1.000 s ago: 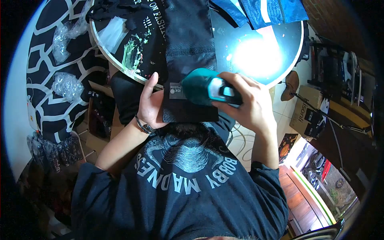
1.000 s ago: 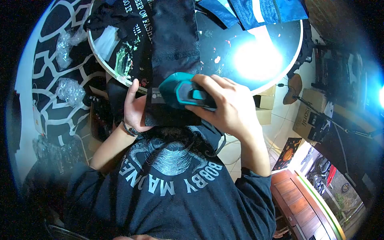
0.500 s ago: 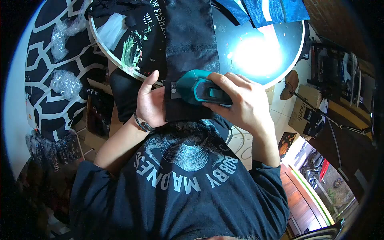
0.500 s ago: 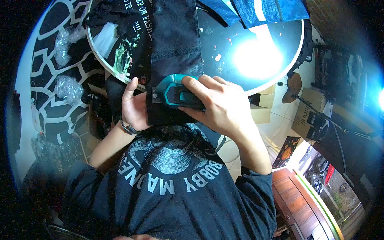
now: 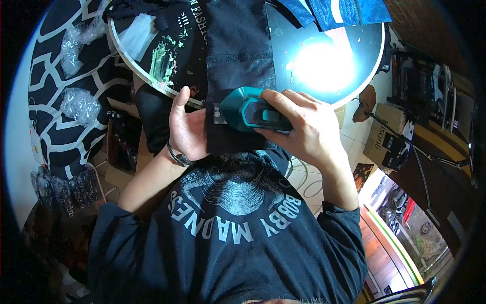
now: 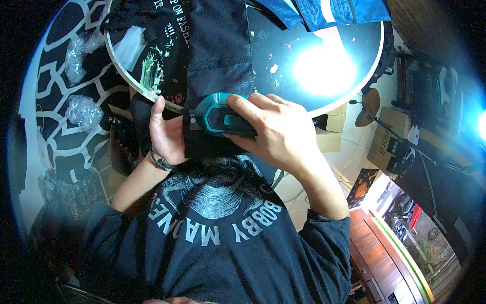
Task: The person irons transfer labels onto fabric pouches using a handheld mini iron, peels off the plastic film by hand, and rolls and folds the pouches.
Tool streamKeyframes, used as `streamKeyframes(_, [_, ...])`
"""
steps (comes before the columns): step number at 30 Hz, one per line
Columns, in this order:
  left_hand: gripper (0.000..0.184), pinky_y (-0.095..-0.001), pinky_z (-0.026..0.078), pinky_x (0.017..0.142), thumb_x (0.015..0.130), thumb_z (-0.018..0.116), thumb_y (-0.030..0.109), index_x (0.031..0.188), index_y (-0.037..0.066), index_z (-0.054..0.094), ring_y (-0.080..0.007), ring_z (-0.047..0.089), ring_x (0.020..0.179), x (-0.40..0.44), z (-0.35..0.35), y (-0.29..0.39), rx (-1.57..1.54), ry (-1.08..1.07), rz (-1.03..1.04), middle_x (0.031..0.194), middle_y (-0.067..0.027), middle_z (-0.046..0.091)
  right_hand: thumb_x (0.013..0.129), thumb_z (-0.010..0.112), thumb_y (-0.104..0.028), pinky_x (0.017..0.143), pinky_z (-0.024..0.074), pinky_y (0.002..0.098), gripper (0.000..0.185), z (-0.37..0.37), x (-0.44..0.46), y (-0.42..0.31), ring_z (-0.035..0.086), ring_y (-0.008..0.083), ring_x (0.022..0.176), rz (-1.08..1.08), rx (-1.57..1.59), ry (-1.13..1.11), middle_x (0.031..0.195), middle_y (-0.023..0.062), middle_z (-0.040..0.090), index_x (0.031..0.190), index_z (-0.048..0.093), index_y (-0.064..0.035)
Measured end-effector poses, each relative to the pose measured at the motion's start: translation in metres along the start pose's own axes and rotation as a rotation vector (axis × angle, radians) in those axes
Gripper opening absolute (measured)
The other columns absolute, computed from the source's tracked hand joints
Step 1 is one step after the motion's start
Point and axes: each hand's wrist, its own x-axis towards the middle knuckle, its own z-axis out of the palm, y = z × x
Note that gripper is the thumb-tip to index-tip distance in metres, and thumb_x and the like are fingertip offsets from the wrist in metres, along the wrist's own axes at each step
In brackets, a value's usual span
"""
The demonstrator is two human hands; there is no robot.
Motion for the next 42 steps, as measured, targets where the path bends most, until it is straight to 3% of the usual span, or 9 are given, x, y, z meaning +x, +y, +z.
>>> streamKeyframes(2, [0.113, -0.0523, 0.039, 0.118, 0.087, 0.044, 0.087, 0.156, -0.002, 0.036, -0.0362, 0.050, 0.141, -0.001, 0.000, 0.000, 0.084, 0.033, 0.010, 0.155, -0.0217, 0.048, 0.081, 0.083, -0.035, 0.072, 0.0576, 0.0396, 0.052, 0.000, 0.000, 0.000, 0.071, 0.0282, 0.084, 0.006, -0.005, -0.004, 0.092, 0.0058, 0.066, 0.124, 0.062, -0.0173])
streamKeyframes(6, [0.114, -0.0526, 0.040, 0.118, 0.086, 0.043, 0.088, 0.156, -0.002, 0.036, -0.0362, 0.050, 0.141, -0.002, -0.004, 0.000, 0.065, 0.020, 0.013, 0.155, -0.0218, 0.048, 0.080, 0.083, -0.034, 0.072, 0.0576, 0.0398, 0.052, 0.001, 0.000, 0.000, 0.071, 0.0287, 0.085, -0.007, 0.015, 0.008, 0.091, 0.0063, 0.066, 0.124, 0.062, -0.0167])
streamKeyframes(11, [0.117, -0.0537, 0.034, 0.121, 0.086, 0.041, 0.089, 0.157, -0.004, 0.034, -0.0383, 0.046, 0.143, 0.000, 0.003, -0.001, 0.081, 0.010, 0.032, 0.157, -0.0246, 0.044, 0.080, 0.084, -0.033, 0.072, 0.0577, 0.0395, 0.052, -0.001, 0.001, -0.002, 0.071, 0.0289, 0.085, -0.019, 0.007, 0.034, 0.091, 0.0065, 0.066, 0.124, 0.062, -0.0167])
streamKeyframes(21, [0.120, -0.0541, 0.034, 0.121, 0.086, 0.034, 0.092, 0.158, -0.004, 0.030, -0.0386, 0.046, 0.143, -0.004, 0.006, -0.001, 0.107, 0.028, 0.036, 0.157, -0.0248, 0.044, 0.080, 0.083, -0.036, 0.073, 0.0579, 0.0397, 0.052, -0.004, 0.002, -0.007, 0.071, 0.0288, 0.086, -0.010, -0.032, 0.008, 0.091, 0.0065, 0.066, 0.125, 0.062, -0.0178])
streamKeyframes(26, [0.126, -0.0557, 0.031, 0.122, 0.085, 0.025, 0.095, 0.159, -0.007, 0.028, -0.0413, 0.040, 0.148, -0.004, -0.001, -0.001, 0.007, -0.131, -0.038, 0.161, -0.0270, 0.037, 0.075, 0.087, -0.030, 0.069, 0.0571, 0.0381, 0.053, -0.004, 0.002, -0.009, 0.071, 0.0244, 0.080, -0.043, -0.065, 0.065, 0.086, 0.0026, 0.066, 0.122, 0.065, -0.0173])
streamKeyframes(32, [0.127, -0.0565, 0.031, 0.122, 0.084, 0.023, 0.096, 0.159, -0.007, 0.028, -0.0408, 0.038, 0.149, -0.005, 0.003, -0.002, 0.045, -0.113, -0.005, 0.161, -0.0271, 0.036, 0.076, 0.087, -0.030, 0.069, 0.0569, 0.0384, 0.053, -0.007, 0.001, -0.011, 0.071, 0.0253, 0.080, -0.042, -0.050, 0.060, 0.087, 0.0033, 0.066, 0.122, 0.065, -0.0169])
streamKeyframes(35, [0.129, -0.0566, 0.031, 0.122, 0.082, 0.023, 0.097, 0.159, -0.006, 0.028, -0.0407, 0.040, 0.148, -0.007, 0.004, -0.001, 0.051, -0.074, -0.010, 0.161, -0.0270, 0.036, 0.076, 0.086, -0.030, 0.068, 0.0569, 0.0385, 0.052, -0.008, 0.001, -0.011, 0.071, 0.0256, 0.080, -0.035, -0.040, 0.052, 0.087, 0.0035, 0.066, 0.122, 0.065, -0.0167])
streamKeyframes(37, [0.130, -0.0564, 0.032, 0.122, 0.081, 0.023, 0.099, 0.159, -0.006, 0.028, -0.0407, 0.041, 0.147, -0.007, 0.003, -0.001, 0.088, -0.082, -0.004, 0.161, -0.0267, 0.037, 0.083, 0.081, -0.035, 0.073, 0.0576, 0.0409, 0.050, -0.010, 0.001, -0.012, 0.071, 0.0304, 0.086, -0.020, -0.013, -0.012, 0.091, 0.0080, 0.066, 0.124, 0.060, -0.0167])
streamKeyframes(42, [0.134, -0.0561, 0.034, 0.121, 0.077, 0.022, 0.101, 0.158, -0.005, 0.032, -0.0403, 0.044, 0.145, -0.005, 0.007, -0.003, 0.118, -0.054, 0.021, 0.159, -0.0262, 0.041, 0.083, 0.081, -0.035, 0.073, 0.0578, 0.0406, 0.050, -0.007, 0.002, -0.010, 0.072, 0.0307, 0.087, -0.036, -0.010, 0.000, 0.092, 0.0083, 0.066, 0.124, 0.060, -0.0159])
